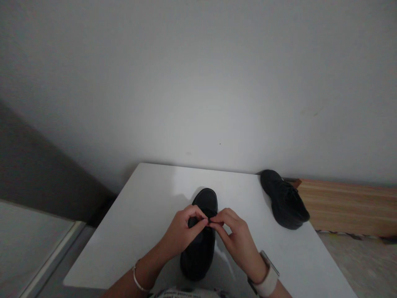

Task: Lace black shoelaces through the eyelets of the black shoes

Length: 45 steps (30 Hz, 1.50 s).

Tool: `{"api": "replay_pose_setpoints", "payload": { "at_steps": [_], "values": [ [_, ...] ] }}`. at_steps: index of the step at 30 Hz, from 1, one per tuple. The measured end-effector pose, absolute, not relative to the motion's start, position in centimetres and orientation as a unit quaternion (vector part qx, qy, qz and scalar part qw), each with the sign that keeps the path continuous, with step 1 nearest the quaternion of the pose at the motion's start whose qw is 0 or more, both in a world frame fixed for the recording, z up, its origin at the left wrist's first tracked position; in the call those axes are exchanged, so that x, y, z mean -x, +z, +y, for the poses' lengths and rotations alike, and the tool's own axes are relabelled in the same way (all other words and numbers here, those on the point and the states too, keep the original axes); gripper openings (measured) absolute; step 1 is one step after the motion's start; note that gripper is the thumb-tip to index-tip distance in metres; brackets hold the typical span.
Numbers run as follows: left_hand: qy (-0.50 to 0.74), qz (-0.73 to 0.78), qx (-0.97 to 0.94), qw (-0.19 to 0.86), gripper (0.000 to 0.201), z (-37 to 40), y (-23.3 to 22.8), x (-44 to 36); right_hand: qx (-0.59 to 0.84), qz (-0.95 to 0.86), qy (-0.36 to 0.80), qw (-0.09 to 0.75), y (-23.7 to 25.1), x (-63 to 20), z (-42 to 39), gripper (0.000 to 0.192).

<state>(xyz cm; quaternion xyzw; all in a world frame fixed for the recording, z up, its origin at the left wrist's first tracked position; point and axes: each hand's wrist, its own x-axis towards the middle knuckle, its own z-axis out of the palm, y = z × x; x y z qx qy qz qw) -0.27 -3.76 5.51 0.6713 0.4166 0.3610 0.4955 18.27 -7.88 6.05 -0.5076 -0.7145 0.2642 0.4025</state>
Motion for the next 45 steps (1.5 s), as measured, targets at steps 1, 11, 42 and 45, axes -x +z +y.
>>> {"api": "replay_pose_setpoints", "payload": {
  "at_steps": [1, 11, 42, 45],
  "values": [
    [0.360, 0.415, -0.670, 0.499, 0.012, -3.7, 5.6, 0.3, 0.499, -0.723, 0.250, 0.406, 6.1, -18.3, -8.0, 0.008],
    [0.370, 0.383, -0.670, 0.517, 0.010, -3.3, 3.9, 0.1, 0.457, -0.793, 0.227, 0.334, 6.5, -18.8, -8.4, 0.018],
    [0.414, 0.294, -0.850, 0.139, 0.022, -4.5, 3.5, -0.4, 0.526, -0.637, 0.395, 0.401, 5.0, -17.7, -6.4, 0.016],
    [0.417, 0.301, -0.847, 0.132, 0.021, -4.6, 3.5, -0.2, 0.518, -0.644, 0.403, 0.394, 4.8, -17.8, -6.3, 0.016]
  ]
}}
